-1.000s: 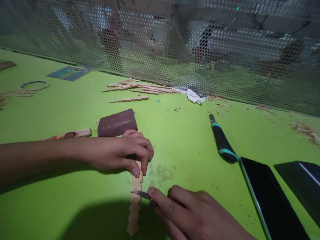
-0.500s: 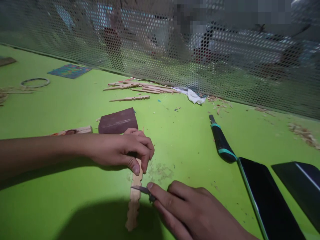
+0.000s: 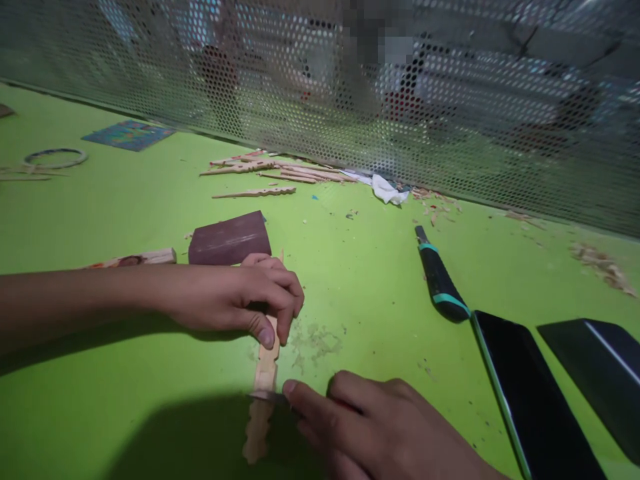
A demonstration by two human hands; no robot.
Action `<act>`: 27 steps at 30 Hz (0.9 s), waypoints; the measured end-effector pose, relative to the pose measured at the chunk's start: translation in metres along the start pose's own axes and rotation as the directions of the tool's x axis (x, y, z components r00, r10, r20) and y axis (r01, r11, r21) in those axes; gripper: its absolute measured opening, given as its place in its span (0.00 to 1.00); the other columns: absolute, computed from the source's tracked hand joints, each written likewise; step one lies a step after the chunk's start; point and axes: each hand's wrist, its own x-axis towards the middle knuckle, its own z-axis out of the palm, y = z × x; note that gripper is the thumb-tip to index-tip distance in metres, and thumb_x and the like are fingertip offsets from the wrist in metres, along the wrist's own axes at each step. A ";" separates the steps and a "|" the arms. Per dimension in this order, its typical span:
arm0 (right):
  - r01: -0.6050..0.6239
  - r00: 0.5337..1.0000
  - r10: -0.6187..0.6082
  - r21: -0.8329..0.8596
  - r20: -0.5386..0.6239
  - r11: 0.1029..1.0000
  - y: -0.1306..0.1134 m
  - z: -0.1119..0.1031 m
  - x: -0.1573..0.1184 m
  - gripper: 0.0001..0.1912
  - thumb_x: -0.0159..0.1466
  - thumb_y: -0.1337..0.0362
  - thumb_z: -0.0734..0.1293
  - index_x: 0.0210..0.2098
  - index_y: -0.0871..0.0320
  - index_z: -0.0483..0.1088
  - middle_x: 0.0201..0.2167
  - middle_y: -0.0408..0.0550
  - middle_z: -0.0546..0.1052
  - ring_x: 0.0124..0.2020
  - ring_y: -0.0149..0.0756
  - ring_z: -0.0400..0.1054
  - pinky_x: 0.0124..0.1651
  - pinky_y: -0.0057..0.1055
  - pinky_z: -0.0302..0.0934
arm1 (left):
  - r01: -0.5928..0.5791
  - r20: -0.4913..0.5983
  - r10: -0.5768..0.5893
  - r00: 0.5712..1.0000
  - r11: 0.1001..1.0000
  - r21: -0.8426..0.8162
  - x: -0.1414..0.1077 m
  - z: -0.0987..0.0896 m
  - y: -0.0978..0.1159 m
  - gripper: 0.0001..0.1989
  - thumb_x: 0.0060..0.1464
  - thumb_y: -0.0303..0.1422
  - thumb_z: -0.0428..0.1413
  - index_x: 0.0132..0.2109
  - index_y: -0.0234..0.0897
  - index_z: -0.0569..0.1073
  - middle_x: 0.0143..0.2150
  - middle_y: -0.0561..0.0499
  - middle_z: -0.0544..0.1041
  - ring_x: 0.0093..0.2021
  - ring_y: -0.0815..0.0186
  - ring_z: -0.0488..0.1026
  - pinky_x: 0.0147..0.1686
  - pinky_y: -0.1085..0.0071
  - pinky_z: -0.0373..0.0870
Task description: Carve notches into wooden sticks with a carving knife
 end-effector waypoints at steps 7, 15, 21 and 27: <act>-0.023 0.999 0.021 -0.054 -0.049 0.998 0.002 0.004 0.001 0.21 0.78 0.69 0.51 0.66 0.55 0.62 0.30 0.40 0.76 0.23 0.30 0.73 0.23 0.25 0.67 | -0.006 0.009 0.006 1.000 1.000 -0.011 -0.001 -0.002 0.000 0.07 0.67 0.39 0.61 0.42 0.43 0.81 0.49 0.52 0.77 0.55 0.59 0.68 0.58 0.63 0.49; -0.032 0.999 0.035 -0.144 0.016 0.989 -0.004 0.001 0.000 0.20 0.79 0.69 0.50 0.65 0.55 0.61 0.31 0.39 0.76 0.22 0.30 0.74 0.23 0.27 0.66 | -0.004 -0.002 0.004 1.000 1.000 -0.006 0.000 -0.001 -0.002 0.07 0.67 0.40 0.61 0.42 0.45 0.81 0.49 0.52 0.78 0.55 0.57 0.68 0.59 0.61 0.48; 0.013 0.999 -0.009 -0.164 0.030 0.986 -0.003 0.000 0.003 0.20 0.79 0.68 0.47 0.64 0.58 0.61 0.31 0.40 0.76 0.22 0.29 0.74 0.22 0.27 0.65 | 0.008 0.004 -0.008 1.000 1.000 -0.009 -0.002 -0.001 0.000 0.06 0.67 0.39 0.61 0.42 0.44 0.81 0.49 0.53 0.77 0.55 0.58 0.68 0.58 0.62 0.47; 0.006 0.997 0.004 -0.145 0.072 0.989 -0.001 -0.003 0.000 0.21 0.80 0.67 0.47 0.66 0.58 0.59 0.33 0.41 0.77 0.23 0.30 0.74 0.24 0.28 0.69 | 0.016 0.015 -0.015 1.000 1.000 -0.011 -0.001 -0.001 0.002 0.06 0.67 0.38 0.61 0.42 0.43 0.80 0.49 0.53 0.76 0.54 0.59 0.67 0.57 0.62 0.47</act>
